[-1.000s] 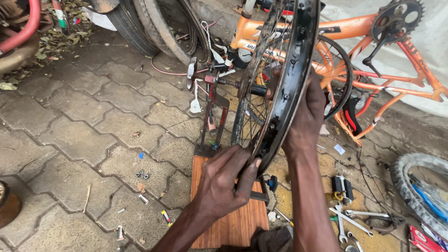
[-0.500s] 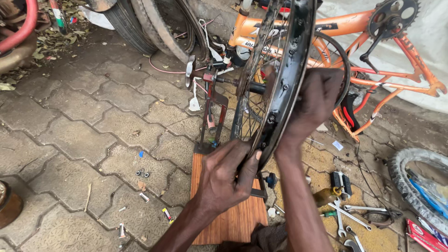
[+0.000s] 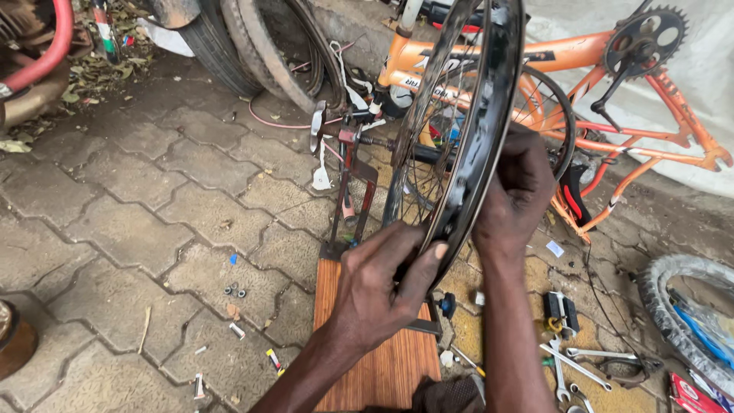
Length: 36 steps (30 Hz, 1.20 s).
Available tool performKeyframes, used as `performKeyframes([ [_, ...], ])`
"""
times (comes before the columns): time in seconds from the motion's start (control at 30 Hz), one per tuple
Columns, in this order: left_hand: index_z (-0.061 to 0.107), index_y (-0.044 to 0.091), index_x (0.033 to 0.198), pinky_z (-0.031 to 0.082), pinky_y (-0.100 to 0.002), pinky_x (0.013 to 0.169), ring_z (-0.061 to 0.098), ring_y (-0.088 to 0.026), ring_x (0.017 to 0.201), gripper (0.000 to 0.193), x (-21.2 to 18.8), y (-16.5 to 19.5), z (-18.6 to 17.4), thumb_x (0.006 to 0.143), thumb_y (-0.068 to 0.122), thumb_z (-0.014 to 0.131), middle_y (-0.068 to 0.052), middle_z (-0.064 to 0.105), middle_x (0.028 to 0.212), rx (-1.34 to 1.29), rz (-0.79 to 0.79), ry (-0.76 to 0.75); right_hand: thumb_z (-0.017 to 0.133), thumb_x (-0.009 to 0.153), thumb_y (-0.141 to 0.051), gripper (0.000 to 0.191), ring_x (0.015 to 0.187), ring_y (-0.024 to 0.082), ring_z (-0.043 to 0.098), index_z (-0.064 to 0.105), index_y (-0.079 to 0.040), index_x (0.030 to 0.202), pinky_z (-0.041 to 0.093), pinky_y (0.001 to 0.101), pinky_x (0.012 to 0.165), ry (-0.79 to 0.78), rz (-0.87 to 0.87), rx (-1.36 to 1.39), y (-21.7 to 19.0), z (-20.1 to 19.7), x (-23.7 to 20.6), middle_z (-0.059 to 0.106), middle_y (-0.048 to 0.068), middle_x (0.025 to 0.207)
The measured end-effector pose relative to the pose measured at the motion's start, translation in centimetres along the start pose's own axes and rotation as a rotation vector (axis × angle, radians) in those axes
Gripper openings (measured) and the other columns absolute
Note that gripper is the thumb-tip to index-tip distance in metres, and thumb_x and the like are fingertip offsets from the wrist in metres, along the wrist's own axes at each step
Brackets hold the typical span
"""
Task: The person works on a bicycle wheel mounted on a repair stand, manipulating the rim and hub area by hand and fitting a small metal part onto the wheel. They pick up a wrench from the ground, use it on the wheel, and continue pressing and adjusting the rim and spokes throughout the episode.
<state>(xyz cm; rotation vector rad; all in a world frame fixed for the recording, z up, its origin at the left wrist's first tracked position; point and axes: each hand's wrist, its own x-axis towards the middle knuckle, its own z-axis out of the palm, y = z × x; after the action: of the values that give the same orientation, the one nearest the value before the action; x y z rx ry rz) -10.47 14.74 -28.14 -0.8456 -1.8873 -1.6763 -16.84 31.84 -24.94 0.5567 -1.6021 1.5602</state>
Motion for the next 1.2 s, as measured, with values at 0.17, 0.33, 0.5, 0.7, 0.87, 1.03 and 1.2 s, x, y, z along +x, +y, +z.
performKeyframes([
  [0.17, 0.061, -0.006, 0.119, 0.051, -0.038, 0.054, 0.063, -0.019, 0.063, 0.033, 0.6, -1.5, 1.2, 0.095, 0.013, 0.071, -0.011, 0.063, 0.076, -0.052, 0.052, 0.056, 0.064, 0.098, 0.006, 0.023, 0.101, 0.011, 0.071, 0.061, -0.006, 0.118, 0.058, 0.0253, 0.086, 0.110, 0.152, 0.117, 2.5, -1.2, -1.6, 0.072, 0.008, 0.116],
  [0.33, 0.066, -0.003, 0.120, 0.053, -0.038, 0.061, 0.063, -0.023, 0.072, 0.023, 0.4, -2.4, 2.8, 0.099, 0.005, 0.065, -0.014, 0.062, 0.090, 0.043, 0.089, 0.059, 0.064, 0.102, -0.009, 0.028, 0.078, 0.008, 0.065, 0.071, -0.004, 0.129, 0.049, 0.0234, 0.065, -0.058, 0.444, -0.173, 3.1, -1.9, -1.3, 0.079, 0.004, 0.102],
  [0.5, 0.068, -0.001, 0.111, 0.052, -0.036, 0.057, 0.062, -0.022, 0.069, 0.016, -0.3, -0.1, 1.5, 0.097, 0.006, 0.069, -0.012, 0.061, 0.086, 0.035, 0.036, 0.047, 0.052, 0.113, -0.024, 0.029, 0.079, 0.011, 0.065, 0.068, -0.003, 0.125, 0.049, 0.0264, 0.068, -0.022, 0.353, 0.131, 0.3, -0.2, -0.5, 0.074, 0.006, 0.096],
  [0.7, 0.070, -0.001, 0.108, 0.051, -0.035, 0.055, 0.062, -0.019, 0.067, 0.015, -0.2, -0.7, 1.7, 0.095, 0.006, 0.071, -0.010, 0.060, 0.083, 0.031, 0.017, 0.048, 0.070, 0.095, -0.010, 0.029, 0.096, 0.013, 0.071, 0.060, -0.009, 0.122, 0.056, 0.0282, 0.082, -0.017, 0.276, 0.261, -0.4, 1.3, -0.6, 0.072, 0.004, 0.104],
  [0.87, 0.067, -0.003, 0.103, 0.049, -0.036, 0.054, 0.060, -0.019, 0.067, 0.014, -1.0, -1.6, 1.8, 0.095, 0.008, 0.072, -0.011, 0.059, 0.083, 0.037, 0.025, 0.048, 0.090, 0.088, 0.003, 0.042, 0.084, 0.016, 0.053, 0.050, -0.008, 0.096, 0.048, 0.0272, 0.077, 0.122, -0.077, -0.242, -0.9, 2.4, -0.8, 0.055, 0.006, 0.092],
  [1.03, 0.069, 0.000, 0.101, 0.050, -0.031, 0.051, 0.059, -0.015, 0.065, 0.012, -0.7, -2.6, 2.1, 0.097, 0.011, 0.070, -0.008, 0.061, 0.082, 0.030, 0.032, 0.008, 0.089, 0.088, 0.003, 0.042, 0.096, 0.025, 0.053, 0.048, -0.004, 0.091, 0.048, 0.0332, 0.088, 0.101, -0.307, -0.722, -1.8, 2.6, -0.1, 0.055, 0.012, 0.097],
  [1.2, 0.071, 0.000, 0.102, 0.045, -0.032, 0.047, 0.056, -0.014, 0.059, 0.014, -0.7, -3.4, 2.5, 0.096, 0.012, 0.072, -0.007, 0.059, 0.076, 0.017, -0.006, -0.011, 0.068, 0.091, -0.006, 0.020, 0.099, 0.017, 0.070, 0.048, -0.011, 0.091, 0.058, 0.0300, 0.087, -0.088, 0.295, 0.223, -0.8, -1.1, -0.3, 0.071, 0.008, 0.110],
])
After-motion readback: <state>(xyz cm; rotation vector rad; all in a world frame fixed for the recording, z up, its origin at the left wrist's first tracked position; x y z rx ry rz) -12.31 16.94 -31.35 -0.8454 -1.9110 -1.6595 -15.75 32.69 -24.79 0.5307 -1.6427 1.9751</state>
